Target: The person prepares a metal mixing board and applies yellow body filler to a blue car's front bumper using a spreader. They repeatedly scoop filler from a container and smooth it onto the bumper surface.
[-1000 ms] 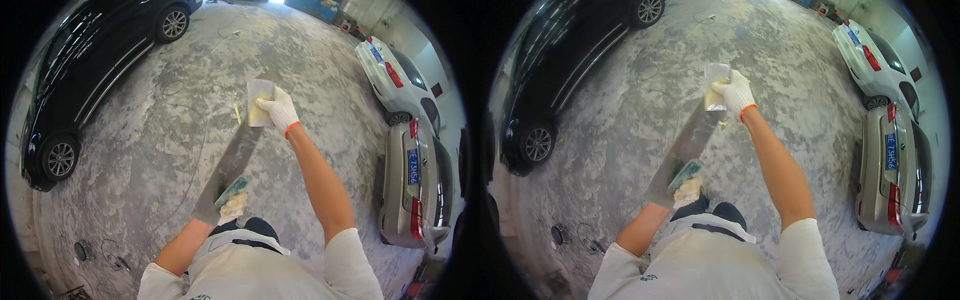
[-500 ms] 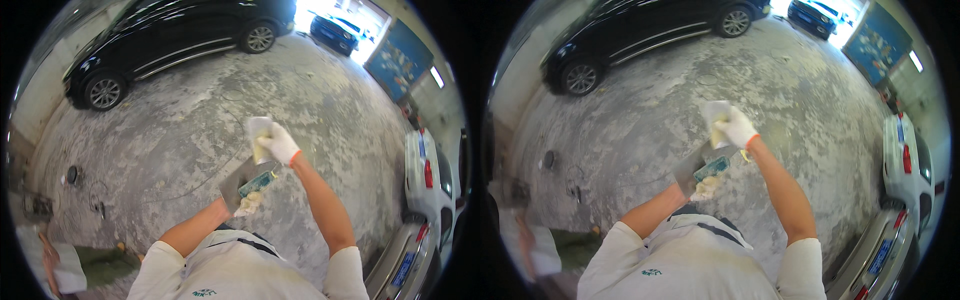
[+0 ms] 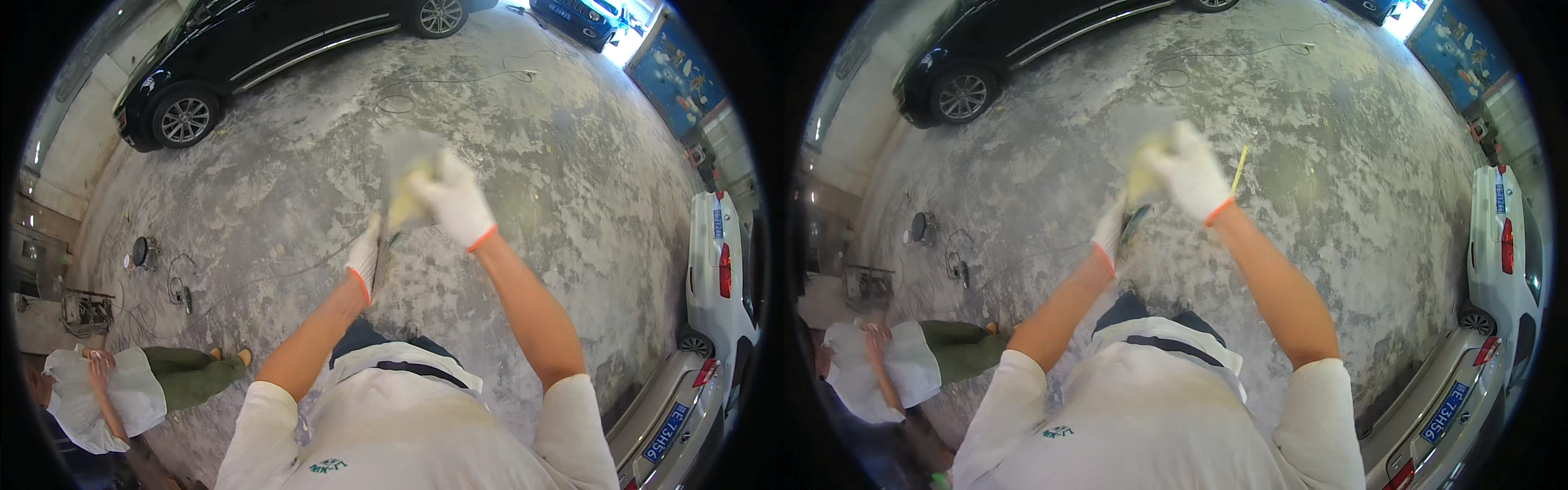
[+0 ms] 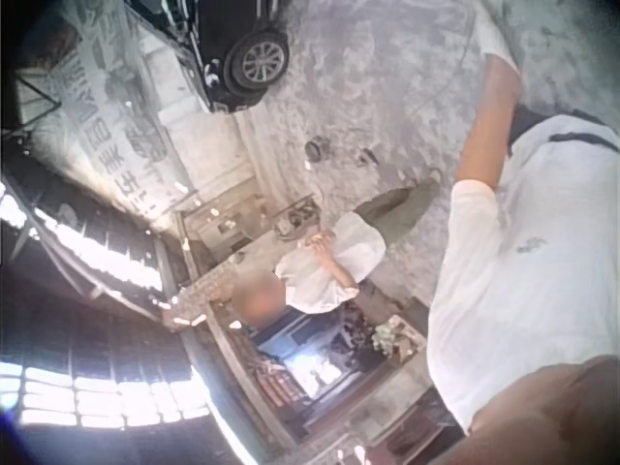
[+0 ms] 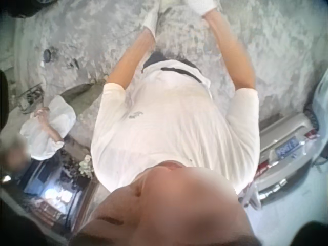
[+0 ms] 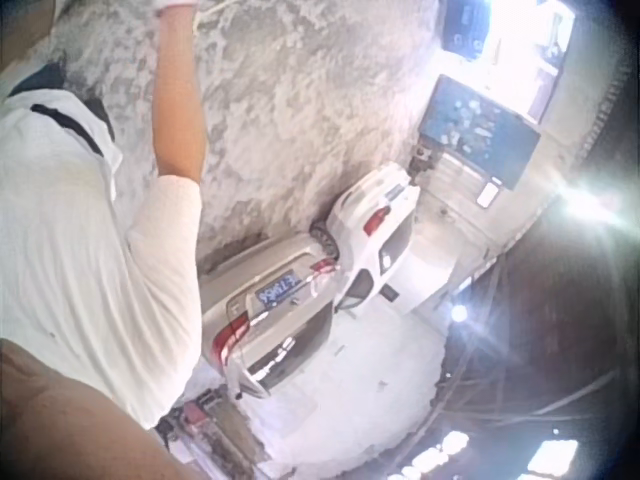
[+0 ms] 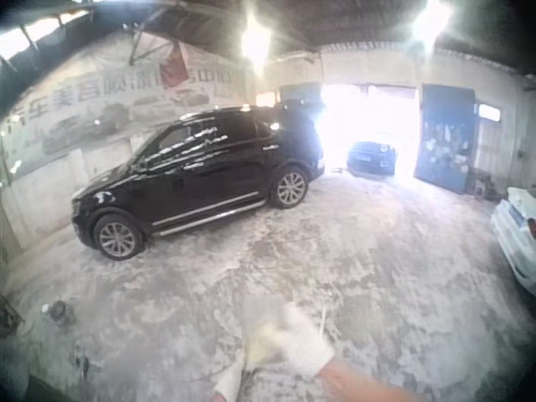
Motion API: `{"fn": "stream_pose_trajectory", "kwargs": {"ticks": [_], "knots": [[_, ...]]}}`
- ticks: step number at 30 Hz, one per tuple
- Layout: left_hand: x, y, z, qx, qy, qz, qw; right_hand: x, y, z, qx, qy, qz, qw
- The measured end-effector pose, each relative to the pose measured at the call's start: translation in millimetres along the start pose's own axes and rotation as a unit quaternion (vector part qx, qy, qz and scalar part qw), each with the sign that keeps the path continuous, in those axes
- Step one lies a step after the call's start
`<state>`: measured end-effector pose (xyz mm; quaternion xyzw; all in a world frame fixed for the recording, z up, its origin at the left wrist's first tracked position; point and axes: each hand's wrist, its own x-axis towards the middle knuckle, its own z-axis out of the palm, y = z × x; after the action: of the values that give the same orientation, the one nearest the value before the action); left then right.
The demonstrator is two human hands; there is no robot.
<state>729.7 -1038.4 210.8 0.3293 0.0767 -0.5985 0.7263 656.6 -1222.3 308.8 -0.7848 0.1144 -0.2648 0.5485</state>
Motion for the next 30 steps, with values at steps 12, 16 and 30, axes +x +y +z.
{"fn": "stream_pose_trajectory", "kwargs": {"ticks": [12, 16, 30], "knots": [[-15, 13, 60, 0.510, 0.250, 0.409, 0.714, -43, 9, 22, 0.202, 0.237, 0.358, 0.880], [-27, 26, 18, 0.571, 0.252, 0.336, 0.706, 19, 7, -30, 0.325, 0.328, 0.032, 0.886], [-56, 90, -48, 0.582, 0.312, 0.282, 0.696, -8, 2, 106, -0.520, -0.052, -0.222, 0.824]]}}
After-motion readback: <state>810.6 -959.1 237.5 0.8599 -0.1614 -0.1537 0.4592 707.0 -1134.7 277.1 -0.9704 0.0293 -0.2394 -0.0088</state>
